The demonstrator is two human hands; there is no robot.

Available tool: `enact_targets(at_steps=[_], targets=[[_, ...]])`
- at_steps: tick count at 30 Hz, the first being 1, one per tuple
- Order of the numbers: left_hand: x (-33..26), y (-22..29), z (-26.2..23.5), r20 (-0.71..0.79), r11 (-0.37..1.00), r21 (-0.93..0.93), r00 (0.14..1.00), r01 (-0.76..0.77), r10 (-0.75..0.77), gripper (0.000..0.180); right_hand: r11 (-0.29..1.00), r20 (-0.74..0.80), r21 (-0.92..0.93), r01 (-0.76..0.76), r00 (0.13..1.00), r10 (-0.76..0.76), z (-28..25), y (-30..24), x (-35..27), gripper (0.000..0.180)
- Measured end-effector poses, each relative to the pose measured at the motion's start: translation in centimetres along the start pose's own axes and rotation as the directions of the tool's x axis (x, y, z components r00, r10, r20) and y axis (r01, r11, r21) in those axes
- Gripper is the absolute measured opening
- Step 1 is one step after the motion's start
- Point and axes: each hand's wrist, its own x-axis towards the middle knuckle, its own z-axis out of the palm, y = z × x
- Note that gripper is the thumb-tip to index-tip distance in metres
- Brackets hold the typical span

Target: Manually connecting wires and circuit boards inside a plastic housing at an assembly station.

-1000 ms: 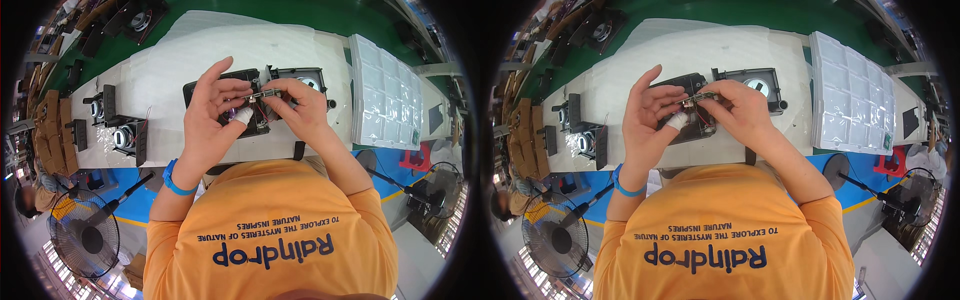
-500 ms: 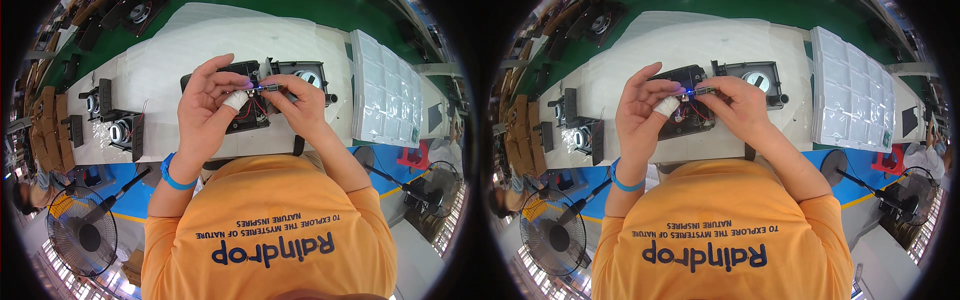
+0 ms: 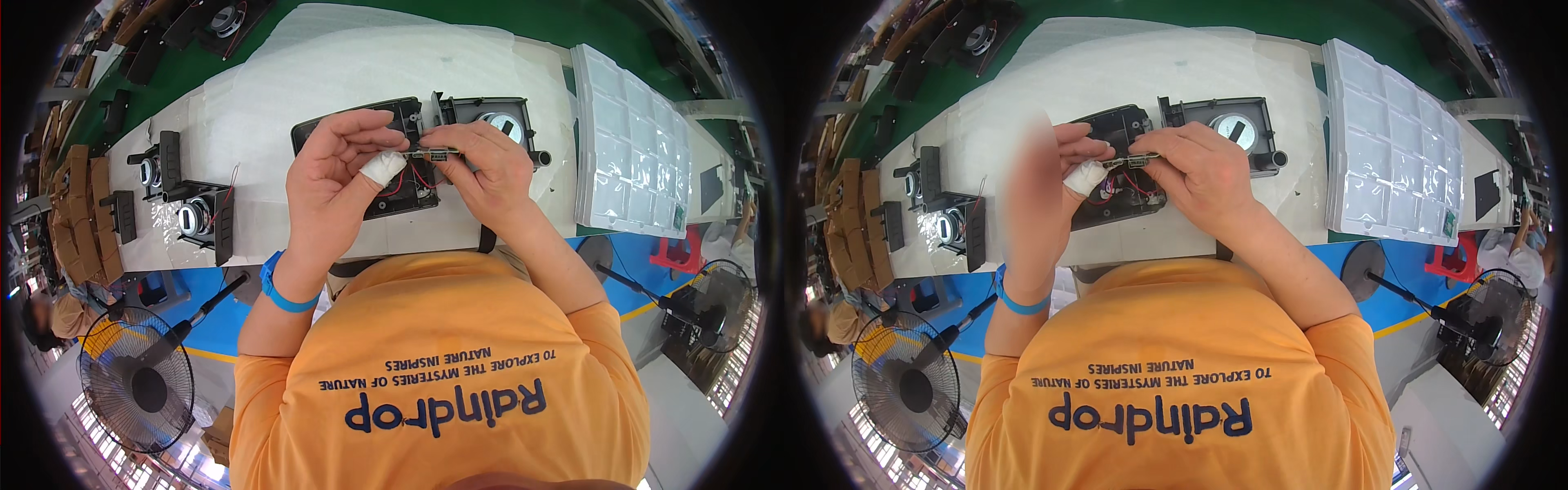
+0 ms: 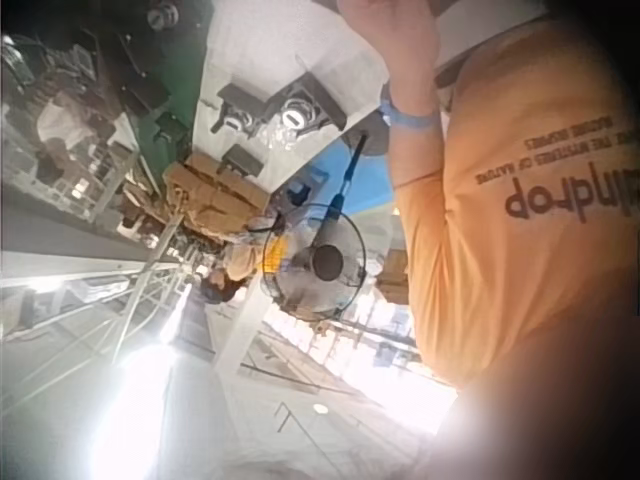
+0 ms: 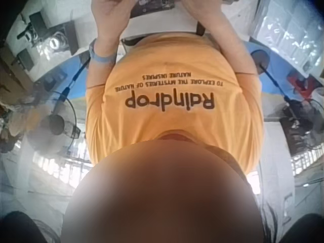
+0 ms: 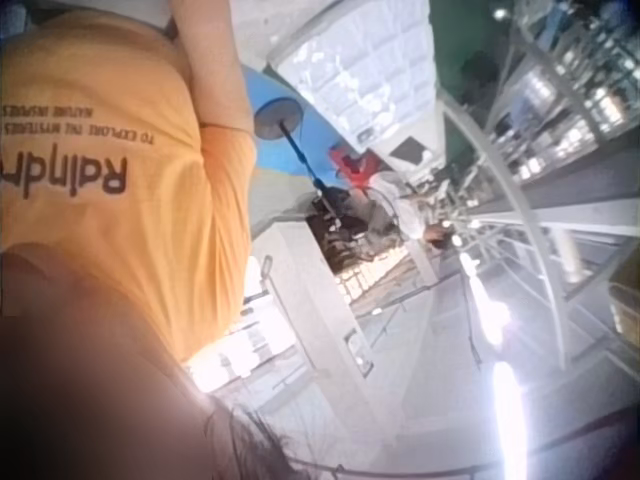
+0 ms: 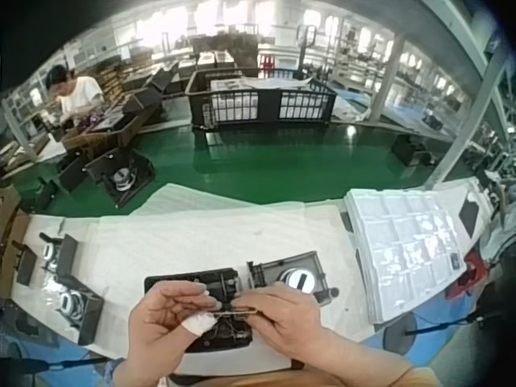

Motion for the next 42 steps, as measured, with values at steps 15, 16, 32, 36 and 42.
enact_targets(at_steps=[15, 16, 32, 36, 42], targets=[[-1.7, 1.9, -1.8, -0.002, 0.636, 0.767, 0.991, -0.083, 0.132, 0.05, 0.954, -0.007, -0.232, -0.191, 0.981, 0.195, -8.7, 1.8, 0.6, 0.048], [-1.8, 2.0, -2.1, 0.069, 0.519, 0.838, 0.976, -0.17, 0.207, 0.049, 0.953, -0.026, -0.24, -0.186, 0.982, 0.185, -10.0, 1.9, 0.3, 0.048], [-1.2, 2.4, -2.0, 0.551, 0.159, 0.829, 0.832, -0.536, -0.067, 0.041, 0.928, 0.225, -0.37, -0.038, 0.966, 0.129, -10.9, 5.6, -1.0, 0.014], [4.4, 3.4, -1.5, 0.56, 0.137, 0.824, 0.827, -0.55, -0.051, 0.037, 0.924, 0.211, -0.383, -0.003, 0.973, 0.09, -13.5, 6.5, 3.4, 0.012], [19.2, 1.3, 1.6, 0.552, 0.172, 0.82, 0.834, -0.546, 0.011, 0.034, 0.855, 0.04, -0.498, -0.142, 0.982, 0.186, -17.5, 14.6, 12.5, 0.012]])
